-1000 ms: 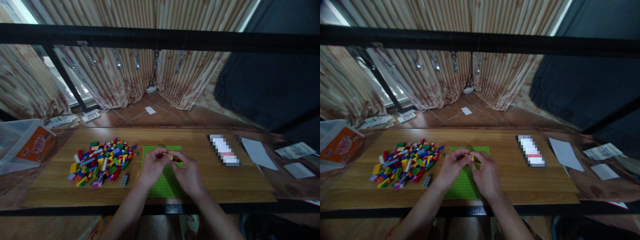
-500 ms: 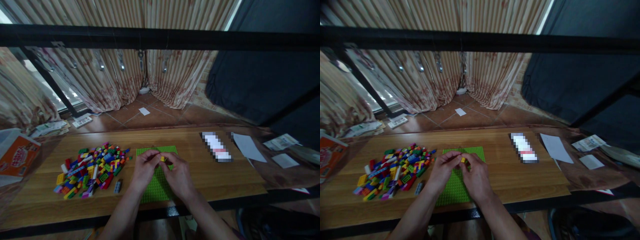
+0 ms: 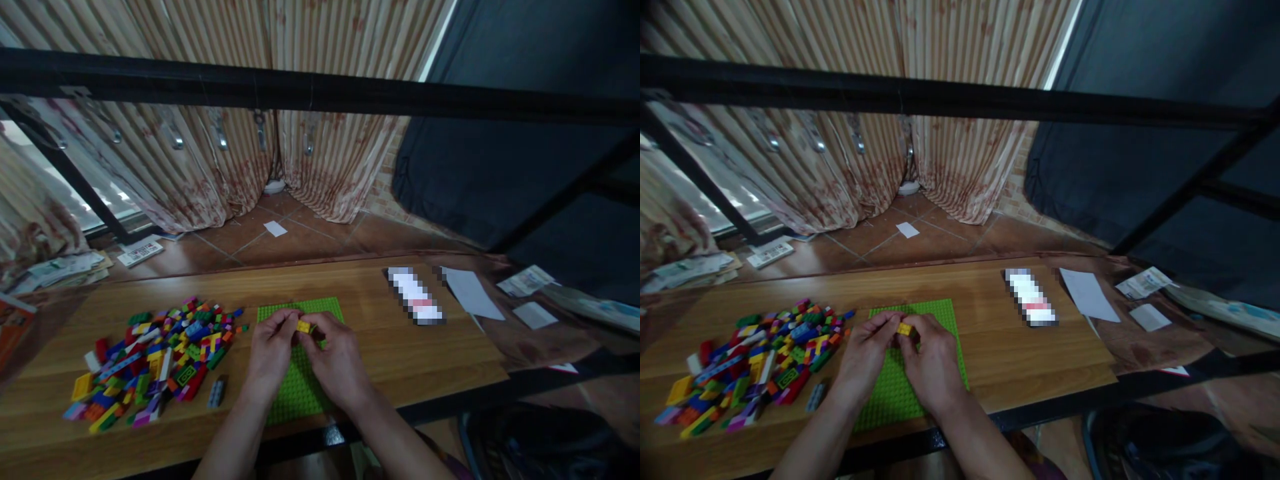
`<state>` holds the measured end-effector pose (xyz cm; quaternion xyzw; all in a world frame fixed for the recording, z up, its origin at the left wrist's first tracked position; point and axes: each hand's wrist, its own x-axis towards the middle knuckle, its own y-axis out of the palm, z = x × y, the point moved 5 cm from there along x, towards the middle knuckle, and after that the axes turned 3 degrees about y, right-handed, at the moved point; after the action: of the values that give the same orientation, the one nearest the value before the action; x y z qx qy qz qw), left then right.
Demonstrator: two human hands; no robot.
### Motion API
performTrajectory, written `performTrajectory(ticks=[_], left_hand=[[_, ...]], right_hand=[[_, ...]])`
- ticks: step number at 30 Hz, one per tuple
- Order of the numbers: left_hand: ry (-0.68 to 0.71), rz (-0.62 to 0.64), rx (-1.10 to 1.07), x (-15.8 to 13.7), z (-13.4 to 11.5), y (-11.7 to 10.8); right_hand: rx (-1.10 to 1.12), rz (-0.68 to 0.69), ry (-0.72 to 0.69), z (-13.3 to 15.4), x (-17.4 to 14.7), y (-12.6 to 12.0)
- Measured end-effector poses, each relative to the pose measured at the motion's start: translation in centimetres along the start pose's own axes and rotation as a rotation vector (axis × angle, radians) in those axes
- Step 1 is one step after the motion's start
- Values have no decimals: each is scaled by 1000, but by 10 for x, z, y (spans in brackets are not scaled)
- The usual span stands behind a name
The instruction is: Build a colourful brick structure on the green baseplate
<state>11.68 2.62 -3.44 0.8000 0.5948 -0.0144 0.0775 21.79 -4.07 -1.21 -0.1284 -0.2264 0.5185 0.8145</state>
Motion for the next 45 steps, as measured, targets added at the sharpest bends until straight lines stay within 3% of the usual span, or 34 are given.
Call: performTrajectory(ticks=[13,20,25,29,38,45], left_hand=[[116,47,215,3,-3,-2],[46,91,247,3,5,-1],[83,17,400,11,4,-25],[190,-29,618,16,-1,-38],[172,104,1009,6,-2,-11],[277,153,1067,0,4,-3]], right_hand=[[-26,16,-7,2,3,2],[-143,123,-32,-12,6,-8],[-272,24,44,-40,13,-27],[-318,42,77,-55,17,-31],[-404,210,23,-51,19,-7],[-475,243,17,-56,24,2]])
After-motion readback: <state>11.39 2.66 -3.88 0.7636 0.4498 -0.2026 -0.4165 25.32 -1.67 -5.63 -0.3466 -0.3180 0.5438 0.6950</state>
